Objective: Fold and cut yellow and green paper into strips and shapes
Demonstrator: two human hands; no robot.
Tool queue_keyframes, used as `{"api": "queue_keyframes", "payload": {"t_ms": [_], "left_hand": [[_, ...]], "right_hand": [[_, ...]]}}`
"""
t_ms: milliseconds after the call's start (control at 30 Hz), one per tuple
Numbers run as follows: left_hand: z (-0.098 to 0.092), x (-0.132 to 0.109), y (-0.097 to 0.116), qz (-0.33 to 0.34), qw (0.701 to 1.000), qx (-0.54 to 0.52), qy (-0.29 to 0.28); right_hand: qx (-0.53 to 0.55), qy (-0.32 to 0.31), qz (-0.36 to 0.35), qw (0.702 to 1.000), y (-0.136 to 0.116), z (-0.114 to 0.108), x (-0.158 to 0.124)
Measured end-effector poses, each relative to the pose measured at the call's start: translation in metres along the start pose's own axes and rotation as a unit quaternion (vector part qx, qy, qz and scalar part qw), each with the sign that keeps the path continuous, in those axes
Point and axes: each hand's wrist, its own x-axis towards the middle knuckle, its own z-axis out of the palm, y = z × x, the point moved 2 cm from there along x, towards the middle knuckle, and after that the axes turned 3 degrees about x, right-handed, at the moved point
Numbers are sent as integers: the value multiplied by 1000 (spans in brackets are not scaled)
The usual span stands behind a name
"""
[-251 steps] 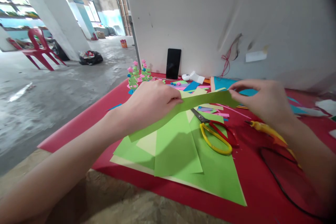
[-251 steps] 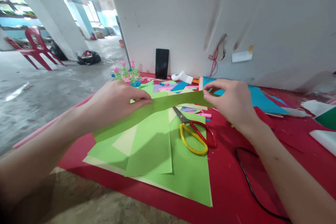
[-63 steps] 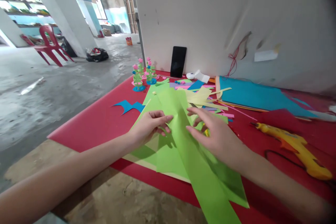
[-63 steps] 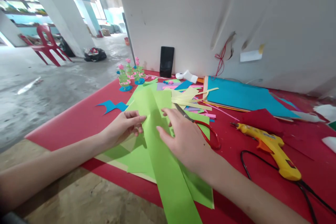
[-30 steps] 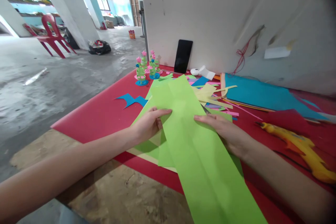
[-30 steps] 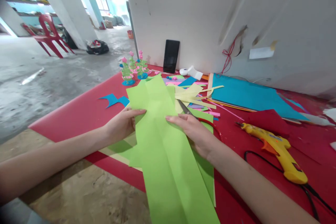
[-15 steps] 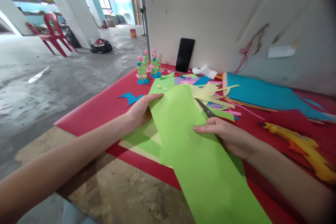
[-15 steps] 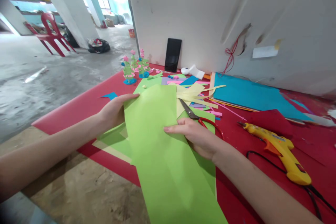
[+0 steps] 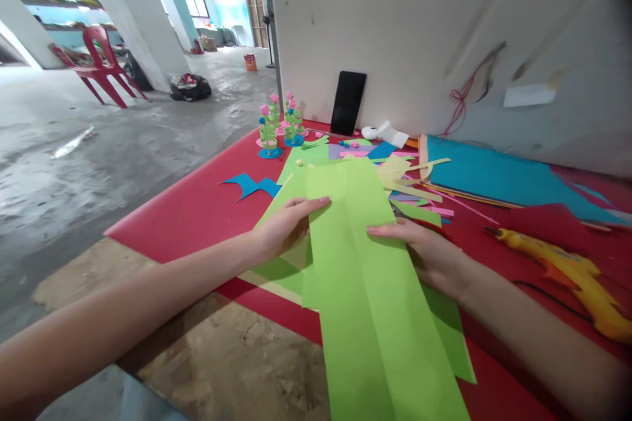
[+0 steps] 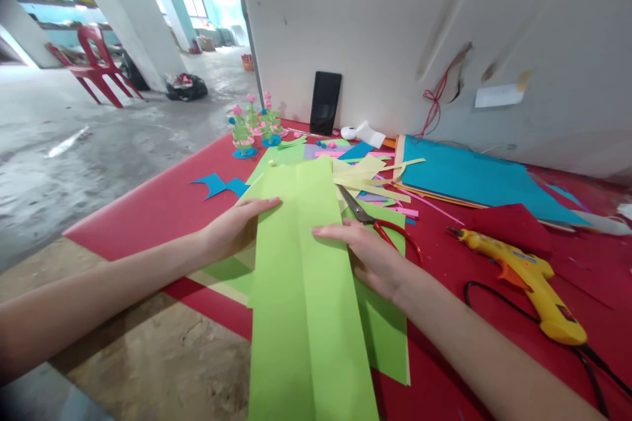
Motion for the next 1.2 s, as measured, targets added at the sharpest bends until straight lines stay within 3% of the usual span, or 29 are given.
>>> {"api": "queue_keyframes", "payload": {"t_ms": [267, 400, 533, 767, 967, 1067, 1133, 1200], "left_hand": [[5, -6, -1, -29, 998, -9, 59], [6, -7, 6, -4, 995, -41, 94], [1, -7, 13, 28, 991, -34, 125], [-13, -2, 20, 59, 989, -48, 129], [-18, 1, 30, 50, 981, -73, 174], [-18, 1, 31, 33, 982, -73, 171], [-19, 1, 30, 30, 984, -78, 159], [-18, 2, 28, 26, 985, -85, 151]], "right_hand": [[3, 22, -19, 1000, 12, 0, 5], [-18, -35, -39, 998, 9, 6, 0], [-20, -96, -14, 995, 11, 12, -6], [-47, -160, -16, 986, 15, 19, -17], [-114, -247, -19, 962, 6, 26, -36], [-147, -305, 2, 941, 6, 28, -42], [-200, -298, -5, 933, 7, 23, -43], [-255, -242, -37, 935, 10, 13, -44]]}}
